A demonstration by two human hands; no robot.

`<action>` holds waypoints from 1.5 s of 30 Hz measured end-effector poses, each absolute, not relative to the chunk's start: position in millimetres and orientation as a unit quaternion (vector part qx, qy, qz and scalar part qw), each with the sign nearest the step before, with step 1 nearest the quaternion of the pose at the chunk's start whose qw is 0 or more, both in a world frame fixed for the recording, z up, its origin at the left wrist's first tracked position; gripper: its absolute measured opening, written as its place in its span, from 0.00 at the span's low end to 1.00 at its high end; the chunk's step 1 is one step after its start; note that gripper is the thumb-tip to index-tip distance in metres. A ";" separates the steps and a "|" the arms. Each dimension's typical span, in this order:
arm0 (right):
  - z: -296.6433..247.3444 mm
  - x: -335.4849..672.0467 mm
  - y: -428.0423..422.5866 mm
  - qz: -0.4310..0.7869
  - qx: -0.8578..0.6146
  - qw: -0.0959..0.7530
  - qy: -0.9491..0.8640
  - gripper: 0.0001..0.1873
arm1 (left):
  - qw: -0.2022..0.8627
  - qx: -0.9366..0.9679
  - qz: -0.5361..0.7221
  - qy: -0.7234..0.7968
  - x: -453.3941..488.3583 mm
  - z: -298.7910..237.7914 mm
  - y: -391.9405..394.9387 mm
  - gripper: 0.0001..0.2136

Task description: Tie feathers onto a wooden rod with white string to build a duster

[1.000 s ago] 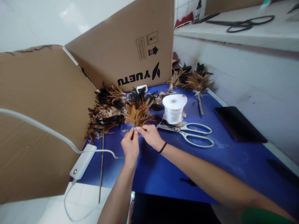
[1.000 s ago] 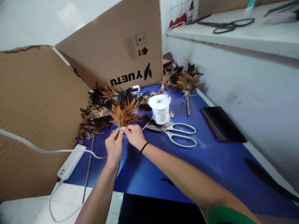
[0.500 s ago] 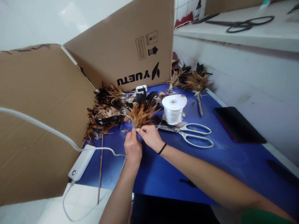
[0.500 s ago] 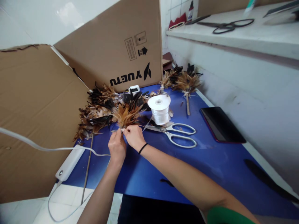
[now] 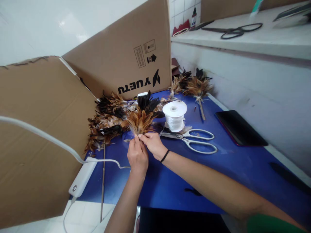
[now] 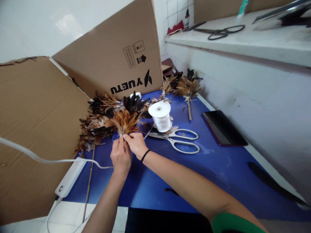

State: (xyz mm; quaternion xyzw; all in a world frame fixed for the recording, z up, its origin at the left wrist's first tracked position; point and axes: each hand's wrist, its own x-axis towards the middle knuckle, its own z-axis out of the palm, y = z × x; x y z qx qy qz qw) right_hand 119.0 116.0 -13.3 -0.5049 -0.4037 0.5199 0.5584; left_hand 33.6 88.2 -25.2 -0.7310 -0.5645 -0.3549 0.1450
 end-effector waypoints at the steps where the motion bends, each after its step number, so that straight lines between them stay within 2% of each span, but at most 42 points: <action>1: -12.9 118.9 115.7 0.520 -0.502 0.563 -0.402 0.20 | 0.142 -0.729 -0.359 -0.565 33.9 -23.4 87.1 0.17; 6: -13.5 118.2 115.1 0.523 -0.483 0.570 -0.410 0.19 | 0.119 -0.716 -0.368 -0.581 31.2 -18.4 83.0 0.17; 10: -16.2 115.3 114.3 0.527 -0.498 0.567 -0.391 0.17 | 0.035 -0.705 -0.394 -0.589 29.1 -11.5 81.9 0.15; 14: -20.7 112.9 113.6 0.519 -0.500 0.588 -0.366 0.17 | -0.128 -0.654 -0.462 -0.585 27.5 -6.5 85.8 0.13; 20: -25.6 113.3 113.9 0.486 -0.503 0.610 -0.372 0.18 | -0.397 -0.468 -0.544 -0.572 26.5 -1.5 99.5 0.13; 30: -26.4 115.3 113.4 0.500 -0.498 0.606 -0.367 0.17 | -0.638 -0.454 -0.387 -0.487 21.3 11.1 111.7 0.12; 32: -26.1 116.8 114.6 0.497 -0.493 0.601 -0.385 0.17 | -0.629 -0.480 -0.366 -0.490 18.3 10.4 112.4 0.11; 35: -27.0 120.3 117.6 0.495 -0.470 0.582 -0.443 0.18 | -0.550 -0.553 -0.351 -0.518 11.3 8.5 112.0 0.12; 40: -33.1 125.8 122.4 0.476 -0.409 0.525 -0.575 0.18 | -0.301 -0.681 -0.291 -0.601 3.1 3.2 108.5 0.13; 43: -36.5 126.0 123.3 0.447 -0.434 0.510 -0.593 0.16 | -0.147 -0.718 -0.217 -0.645 6.0 1.7 104.2 0.12; 45: -38.2 125.0 123.6 0.449 -0.452 0.508 -0.580 0.14 | -0.081 -0.724 -0.178 -0.661 9.8 1.7 100.8 0.11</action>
